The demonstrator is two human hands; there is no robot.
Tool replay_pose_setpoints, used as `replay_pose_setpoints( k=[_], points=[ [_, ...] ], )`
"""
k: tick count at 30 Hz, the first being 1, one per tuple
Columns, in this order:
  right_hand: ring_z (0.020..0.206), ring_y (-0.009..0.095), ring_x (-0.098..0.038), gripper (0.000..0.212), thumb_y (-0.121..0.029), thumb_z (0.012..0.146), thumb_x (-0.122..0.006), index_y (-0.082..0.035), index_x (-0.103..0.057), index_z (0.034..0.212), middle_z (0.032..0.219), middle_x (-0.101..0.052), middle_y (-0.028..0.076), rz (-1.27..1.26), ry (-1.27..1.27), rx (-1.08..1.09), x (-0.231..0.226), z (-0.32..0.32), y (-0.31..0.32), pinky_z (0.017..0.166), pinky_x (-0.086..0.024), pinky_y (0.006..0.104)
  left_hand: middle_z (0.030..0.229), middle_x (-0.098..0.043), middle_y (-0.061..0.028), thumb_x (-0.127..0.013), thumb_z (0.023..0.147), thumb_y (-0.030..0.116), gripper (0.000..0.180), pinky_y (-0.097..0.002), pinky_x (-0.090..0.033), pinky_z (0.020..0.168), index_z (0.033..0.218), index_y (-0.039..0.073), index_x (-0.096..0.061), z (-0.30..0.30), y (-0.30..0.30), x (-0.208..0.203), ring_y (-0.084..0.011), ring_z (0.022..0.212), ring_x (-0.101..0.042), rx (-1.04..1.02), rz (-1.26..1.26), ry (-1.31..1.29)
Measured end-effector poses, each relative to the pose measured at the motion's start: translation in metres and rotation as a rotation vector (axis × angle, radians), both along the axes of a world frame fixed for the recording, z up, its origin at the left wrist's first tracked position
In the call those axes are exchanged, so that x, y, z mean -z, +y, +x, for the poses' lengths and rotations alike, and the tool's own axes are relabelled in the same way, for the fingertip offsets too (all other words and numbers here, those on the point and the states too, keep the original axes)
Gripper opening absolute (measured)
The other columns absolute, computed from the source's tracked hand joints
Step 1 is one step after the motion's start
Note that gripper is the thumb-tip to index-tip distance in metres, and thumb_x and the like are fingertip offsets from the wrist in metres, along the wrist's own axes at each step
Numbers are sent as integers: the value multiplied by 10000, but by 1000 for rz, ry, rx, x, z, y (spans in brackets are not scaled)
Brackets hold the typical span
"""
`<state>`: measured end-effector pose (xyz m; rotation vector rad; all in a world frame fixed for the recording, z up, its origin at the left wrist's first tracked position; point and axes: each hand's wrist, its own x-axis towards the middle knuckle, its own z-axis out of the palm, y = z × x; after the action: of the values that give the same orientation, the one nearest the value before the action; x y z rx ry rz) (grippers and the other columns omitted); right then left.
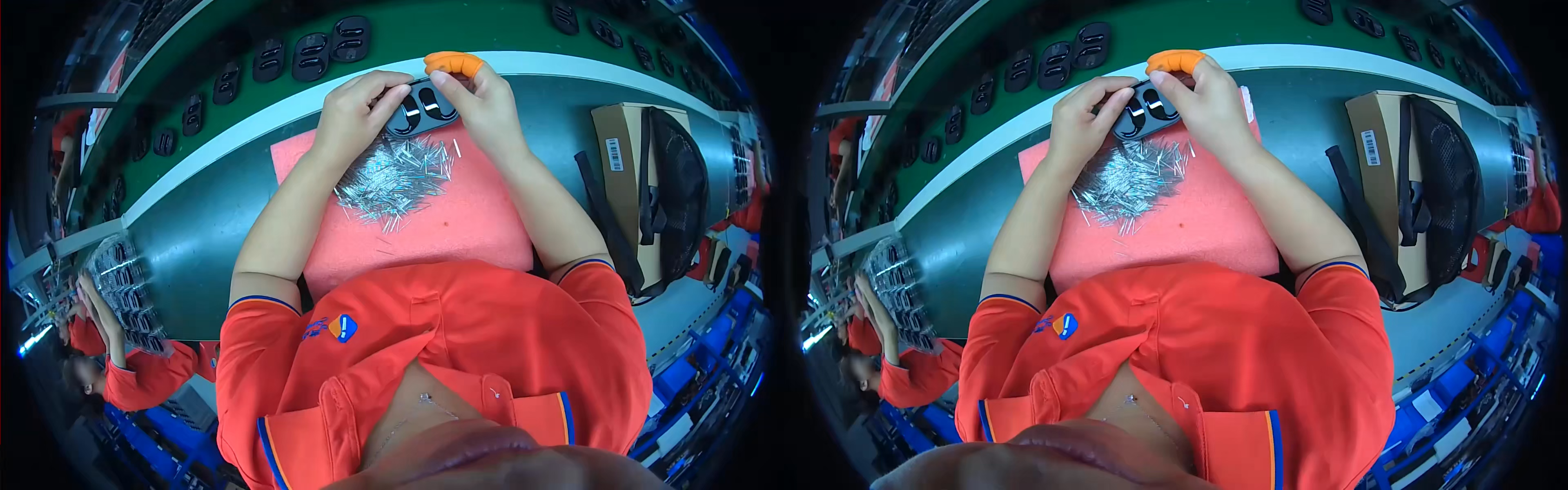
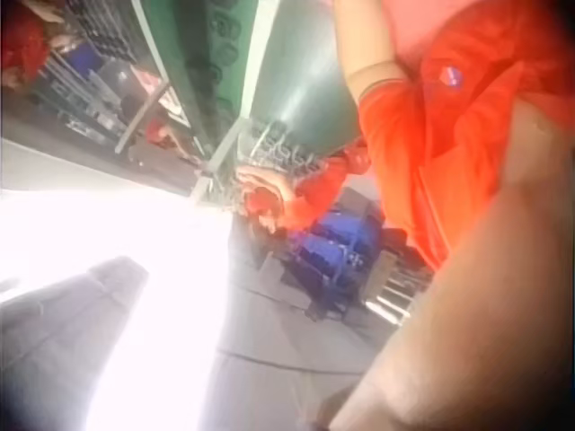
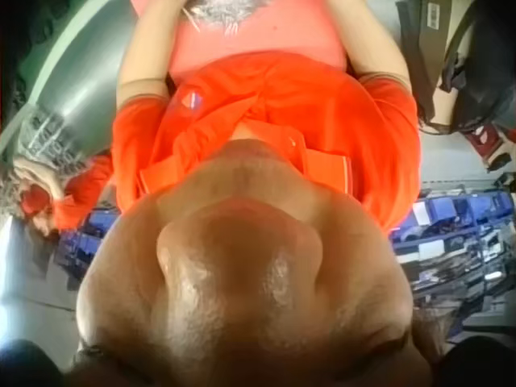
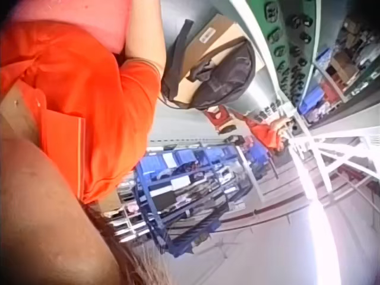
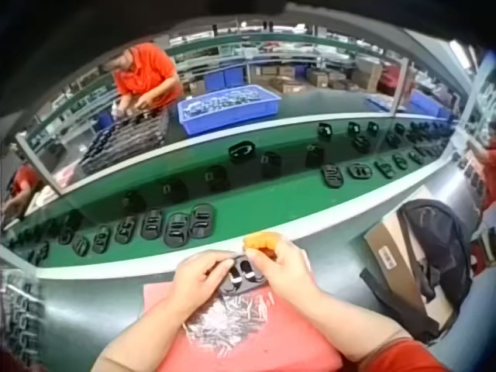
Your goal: Assembling small electronic components into black plastic housings on a factory assembly line.
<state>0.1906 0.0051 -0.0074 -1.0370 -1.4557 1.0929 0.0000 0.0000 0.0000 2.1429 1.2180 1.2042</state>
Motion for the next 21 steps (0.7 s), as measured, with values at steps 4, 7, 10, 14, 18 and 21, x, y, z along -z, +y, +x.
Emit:
replay_pose_setpoints(
  k=[4, 7, 10, 14, 18, 21],
  points=[
    [895, 79, -581, 249, -165, 914, -638, 10, -637, 1091, 1009, -644, 33, 34, -95, 38, -3, -4, -5, 805, -464, 215, 845, -691, -52, -695, 838, 136, 142, -270, -493, 596, 964, 69, -701, -2, -3, -1, -154, 660, -624, -8, -6, -8],
    [875, 71, -574, 247, -165, 912, -642, 9, -640, 1087, 987, -643, 24, 2, -72, 16, -2, -3, -4, 783, -461, 212, 840, -690, -52, -699, 834, 129, 141, -269, -492, 592, 960, 64, -699, -2, -3, -1, -151, 655, -623, -6, -10, -12],
    [874, 67, -573, 250, -165, 911, -645, 8, -642, 1092, 978, -645, 19, -102, 12, -30, -2, -1, 0, 781, -459, 210, 836, -688, -55, -700, 832, 123, 138, -266, -492, 586, 954, 58, -698, 0, -1, 0, -149, 647, -621, -1, -13, -15],
    [901, 82, -586, 269, -169, 906, -646, 1, -645, 1115, 991, -652, 32, -160, 146, 18, 7, -7, 1, 817, -461, 225, 874, -693, -62, -678, 853, 81, 136, -239, -508, 675, 982, 42, -696, 3, 0, -3, -133, 761, -656, 6, -94, 23],
    [951, 195, -624, 256, -156, 900, -629, -20, -651, 1116, 1052, -655, 96, 239, -320, 6, 7, -5, -4, 872, -468, 289, 860, -687, -35, -685, 855, 81, 136, -221, -513, 716, 976, 20, -686, 3, -1, 3, -85, 786, -646, -12, -256, -63],
    [962, 225, -627, 239, -149, 908, -611, -8, -652, 1096, 1058, -653, 107, 421, -440, -20, -6, 3, -4, 873, -469, 301, 840, -683, -28, -675, 865, 77, 163, -210, -498, 696, 1018, 21, -668, 9, -1, 3, -75, 756, -631, -31, -315, -159]
  ],
)
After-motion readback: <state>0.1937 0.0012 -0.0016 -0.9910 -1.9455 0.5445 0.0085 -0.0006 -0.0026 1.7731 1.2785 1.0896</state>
